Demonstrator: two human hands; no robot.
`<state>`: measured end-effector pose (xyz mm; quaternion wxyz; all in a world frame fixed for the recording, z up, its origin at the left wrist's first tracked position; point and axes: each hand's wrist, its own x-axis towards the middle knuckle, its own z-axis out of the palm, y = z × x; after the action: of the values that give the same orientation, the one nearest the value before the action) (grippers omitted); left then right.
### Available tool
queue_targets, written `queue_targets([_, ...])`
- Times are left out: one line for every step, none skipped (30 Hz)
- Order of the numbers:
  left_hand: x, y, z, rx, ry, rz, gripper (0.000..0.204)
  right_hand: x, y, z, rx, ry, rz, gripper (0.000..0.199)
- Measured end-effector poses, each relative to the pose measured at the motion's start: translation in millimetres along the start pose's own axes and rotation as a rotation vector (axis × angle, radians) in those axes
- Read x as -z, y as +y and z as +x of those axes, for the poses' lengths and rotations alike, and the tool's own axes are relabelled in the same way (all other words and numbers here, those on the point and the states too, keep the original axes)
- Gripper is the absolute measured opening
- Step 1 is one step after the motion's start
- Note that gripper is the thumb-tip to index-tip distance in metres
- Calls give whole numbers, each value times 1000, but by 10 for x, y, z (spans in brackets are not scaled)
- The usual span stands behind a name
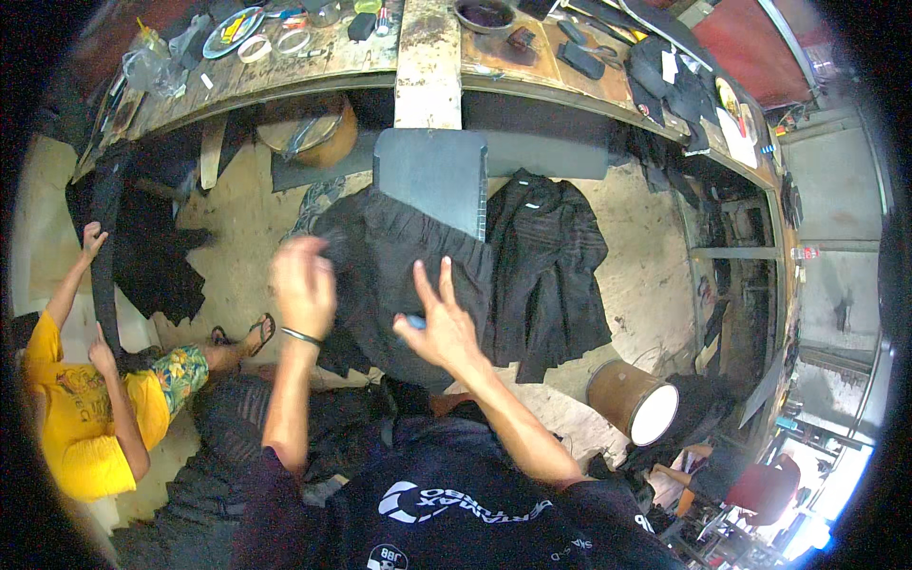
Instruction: The person repeatedly scrubs a black garment on a wooden workbench using a small blue sponge and a black block. They flip the garment to clean different sections and briefly handle a plastic bag before resuming scrubbing.
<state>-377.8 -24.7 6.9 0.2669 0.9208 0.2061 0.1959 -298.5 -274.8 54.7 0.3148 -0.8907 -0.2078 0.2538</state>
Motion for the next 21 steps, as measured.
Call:
queue_targets([-138, 248, -151, -161, -187, 2, 49, 47, 24, 82, -34, 0, -20, 98])
queue_targets([-269, 486, -294, -356, -361, 29, 58, 103, 40, 178, -51, 29, -37, 97])
queue_targets([-389, 645, -351, -300, -391, 56, 67, 183, 68, 303, -31, 3, -25, 96])
queue_targets([-487, 755, -351, -266, -472, 106, 77, 271, 97, 447, -112, -26, -62, 96])
queue_targets([-579, 775, -218, -266, -464, 132, 82, 366, 115, 627, -49, -6, -108, 93])
queue_targets([-705, 747, 43, -275, -419, 167, 87, 451, 151, 858, -28, -42, -173, 91])
queue_targets([-838, 697, 365, -281, -459, 127, 86, 549, 182, 1123, 39, 75, -209, 90])
queue_targets([-964, 661, 671, -338, -369, 72, 86, 635, 235, 1395, 69, 48, -230, 88])
queue_targets([-1097, 603, 1011, -264, -477, 81, 84, 713, 278, 1679, 94, 117, -240, 87])
queue_targets([-1191, 569, 1293, -300, -446, 44, 83, 777, 323, 1917, 102, 171, -208, 85])
queue_targets([-1242, 573, 1392, -246, -313, -10, 80, 824, 366, 2131, 74, 129, -244, 84])
queue_targets([-1240, 605, 1373, -278, -84, -111, 77, 847, 388, 2224, 105, 183, -209, 83])
queue_targets([-1195, 668, 1167, -163, 47, -94, 74, 869, 415, 2318, 33, 111, -206, 81])
queue_targets([-1098, 731, 845, -5, 98, -306, 80, 878, 418, 2305, 32, 116, -182, 81])
queue_targets([-977, 815, 357, 163, 32, -439, 90, 882, 426, 2267, 33, 125, -161, 81])
queue_targets([-782, 856, -229, 319, -179, -634, 99, 874, 420, 2161, -22, 96, -166, 81])
queue_targets([-645, 871, -749, 579, -305, -857, 100, 864, 407, 2008, 33, 114, -126, 82])
queue_targets([-546, 810, -1187, 740, -505, -887, 98, 852, 398, 1863, 20, 95, -138, 83])
queue_targets([-511, 755, -1519, 694, -710, -896, 95, 849, 383, 1700, 15, 84, -142, 83])
queue_targets([-553, 655, -1711, 536, -821, -794, 99, 838, 380, 1547, 47, 78, -129, 83])
queue_targets([-669, 520, -1738, 351, -869, -687, 97, 807, 375, 1383, 15, 55, -143, 85])
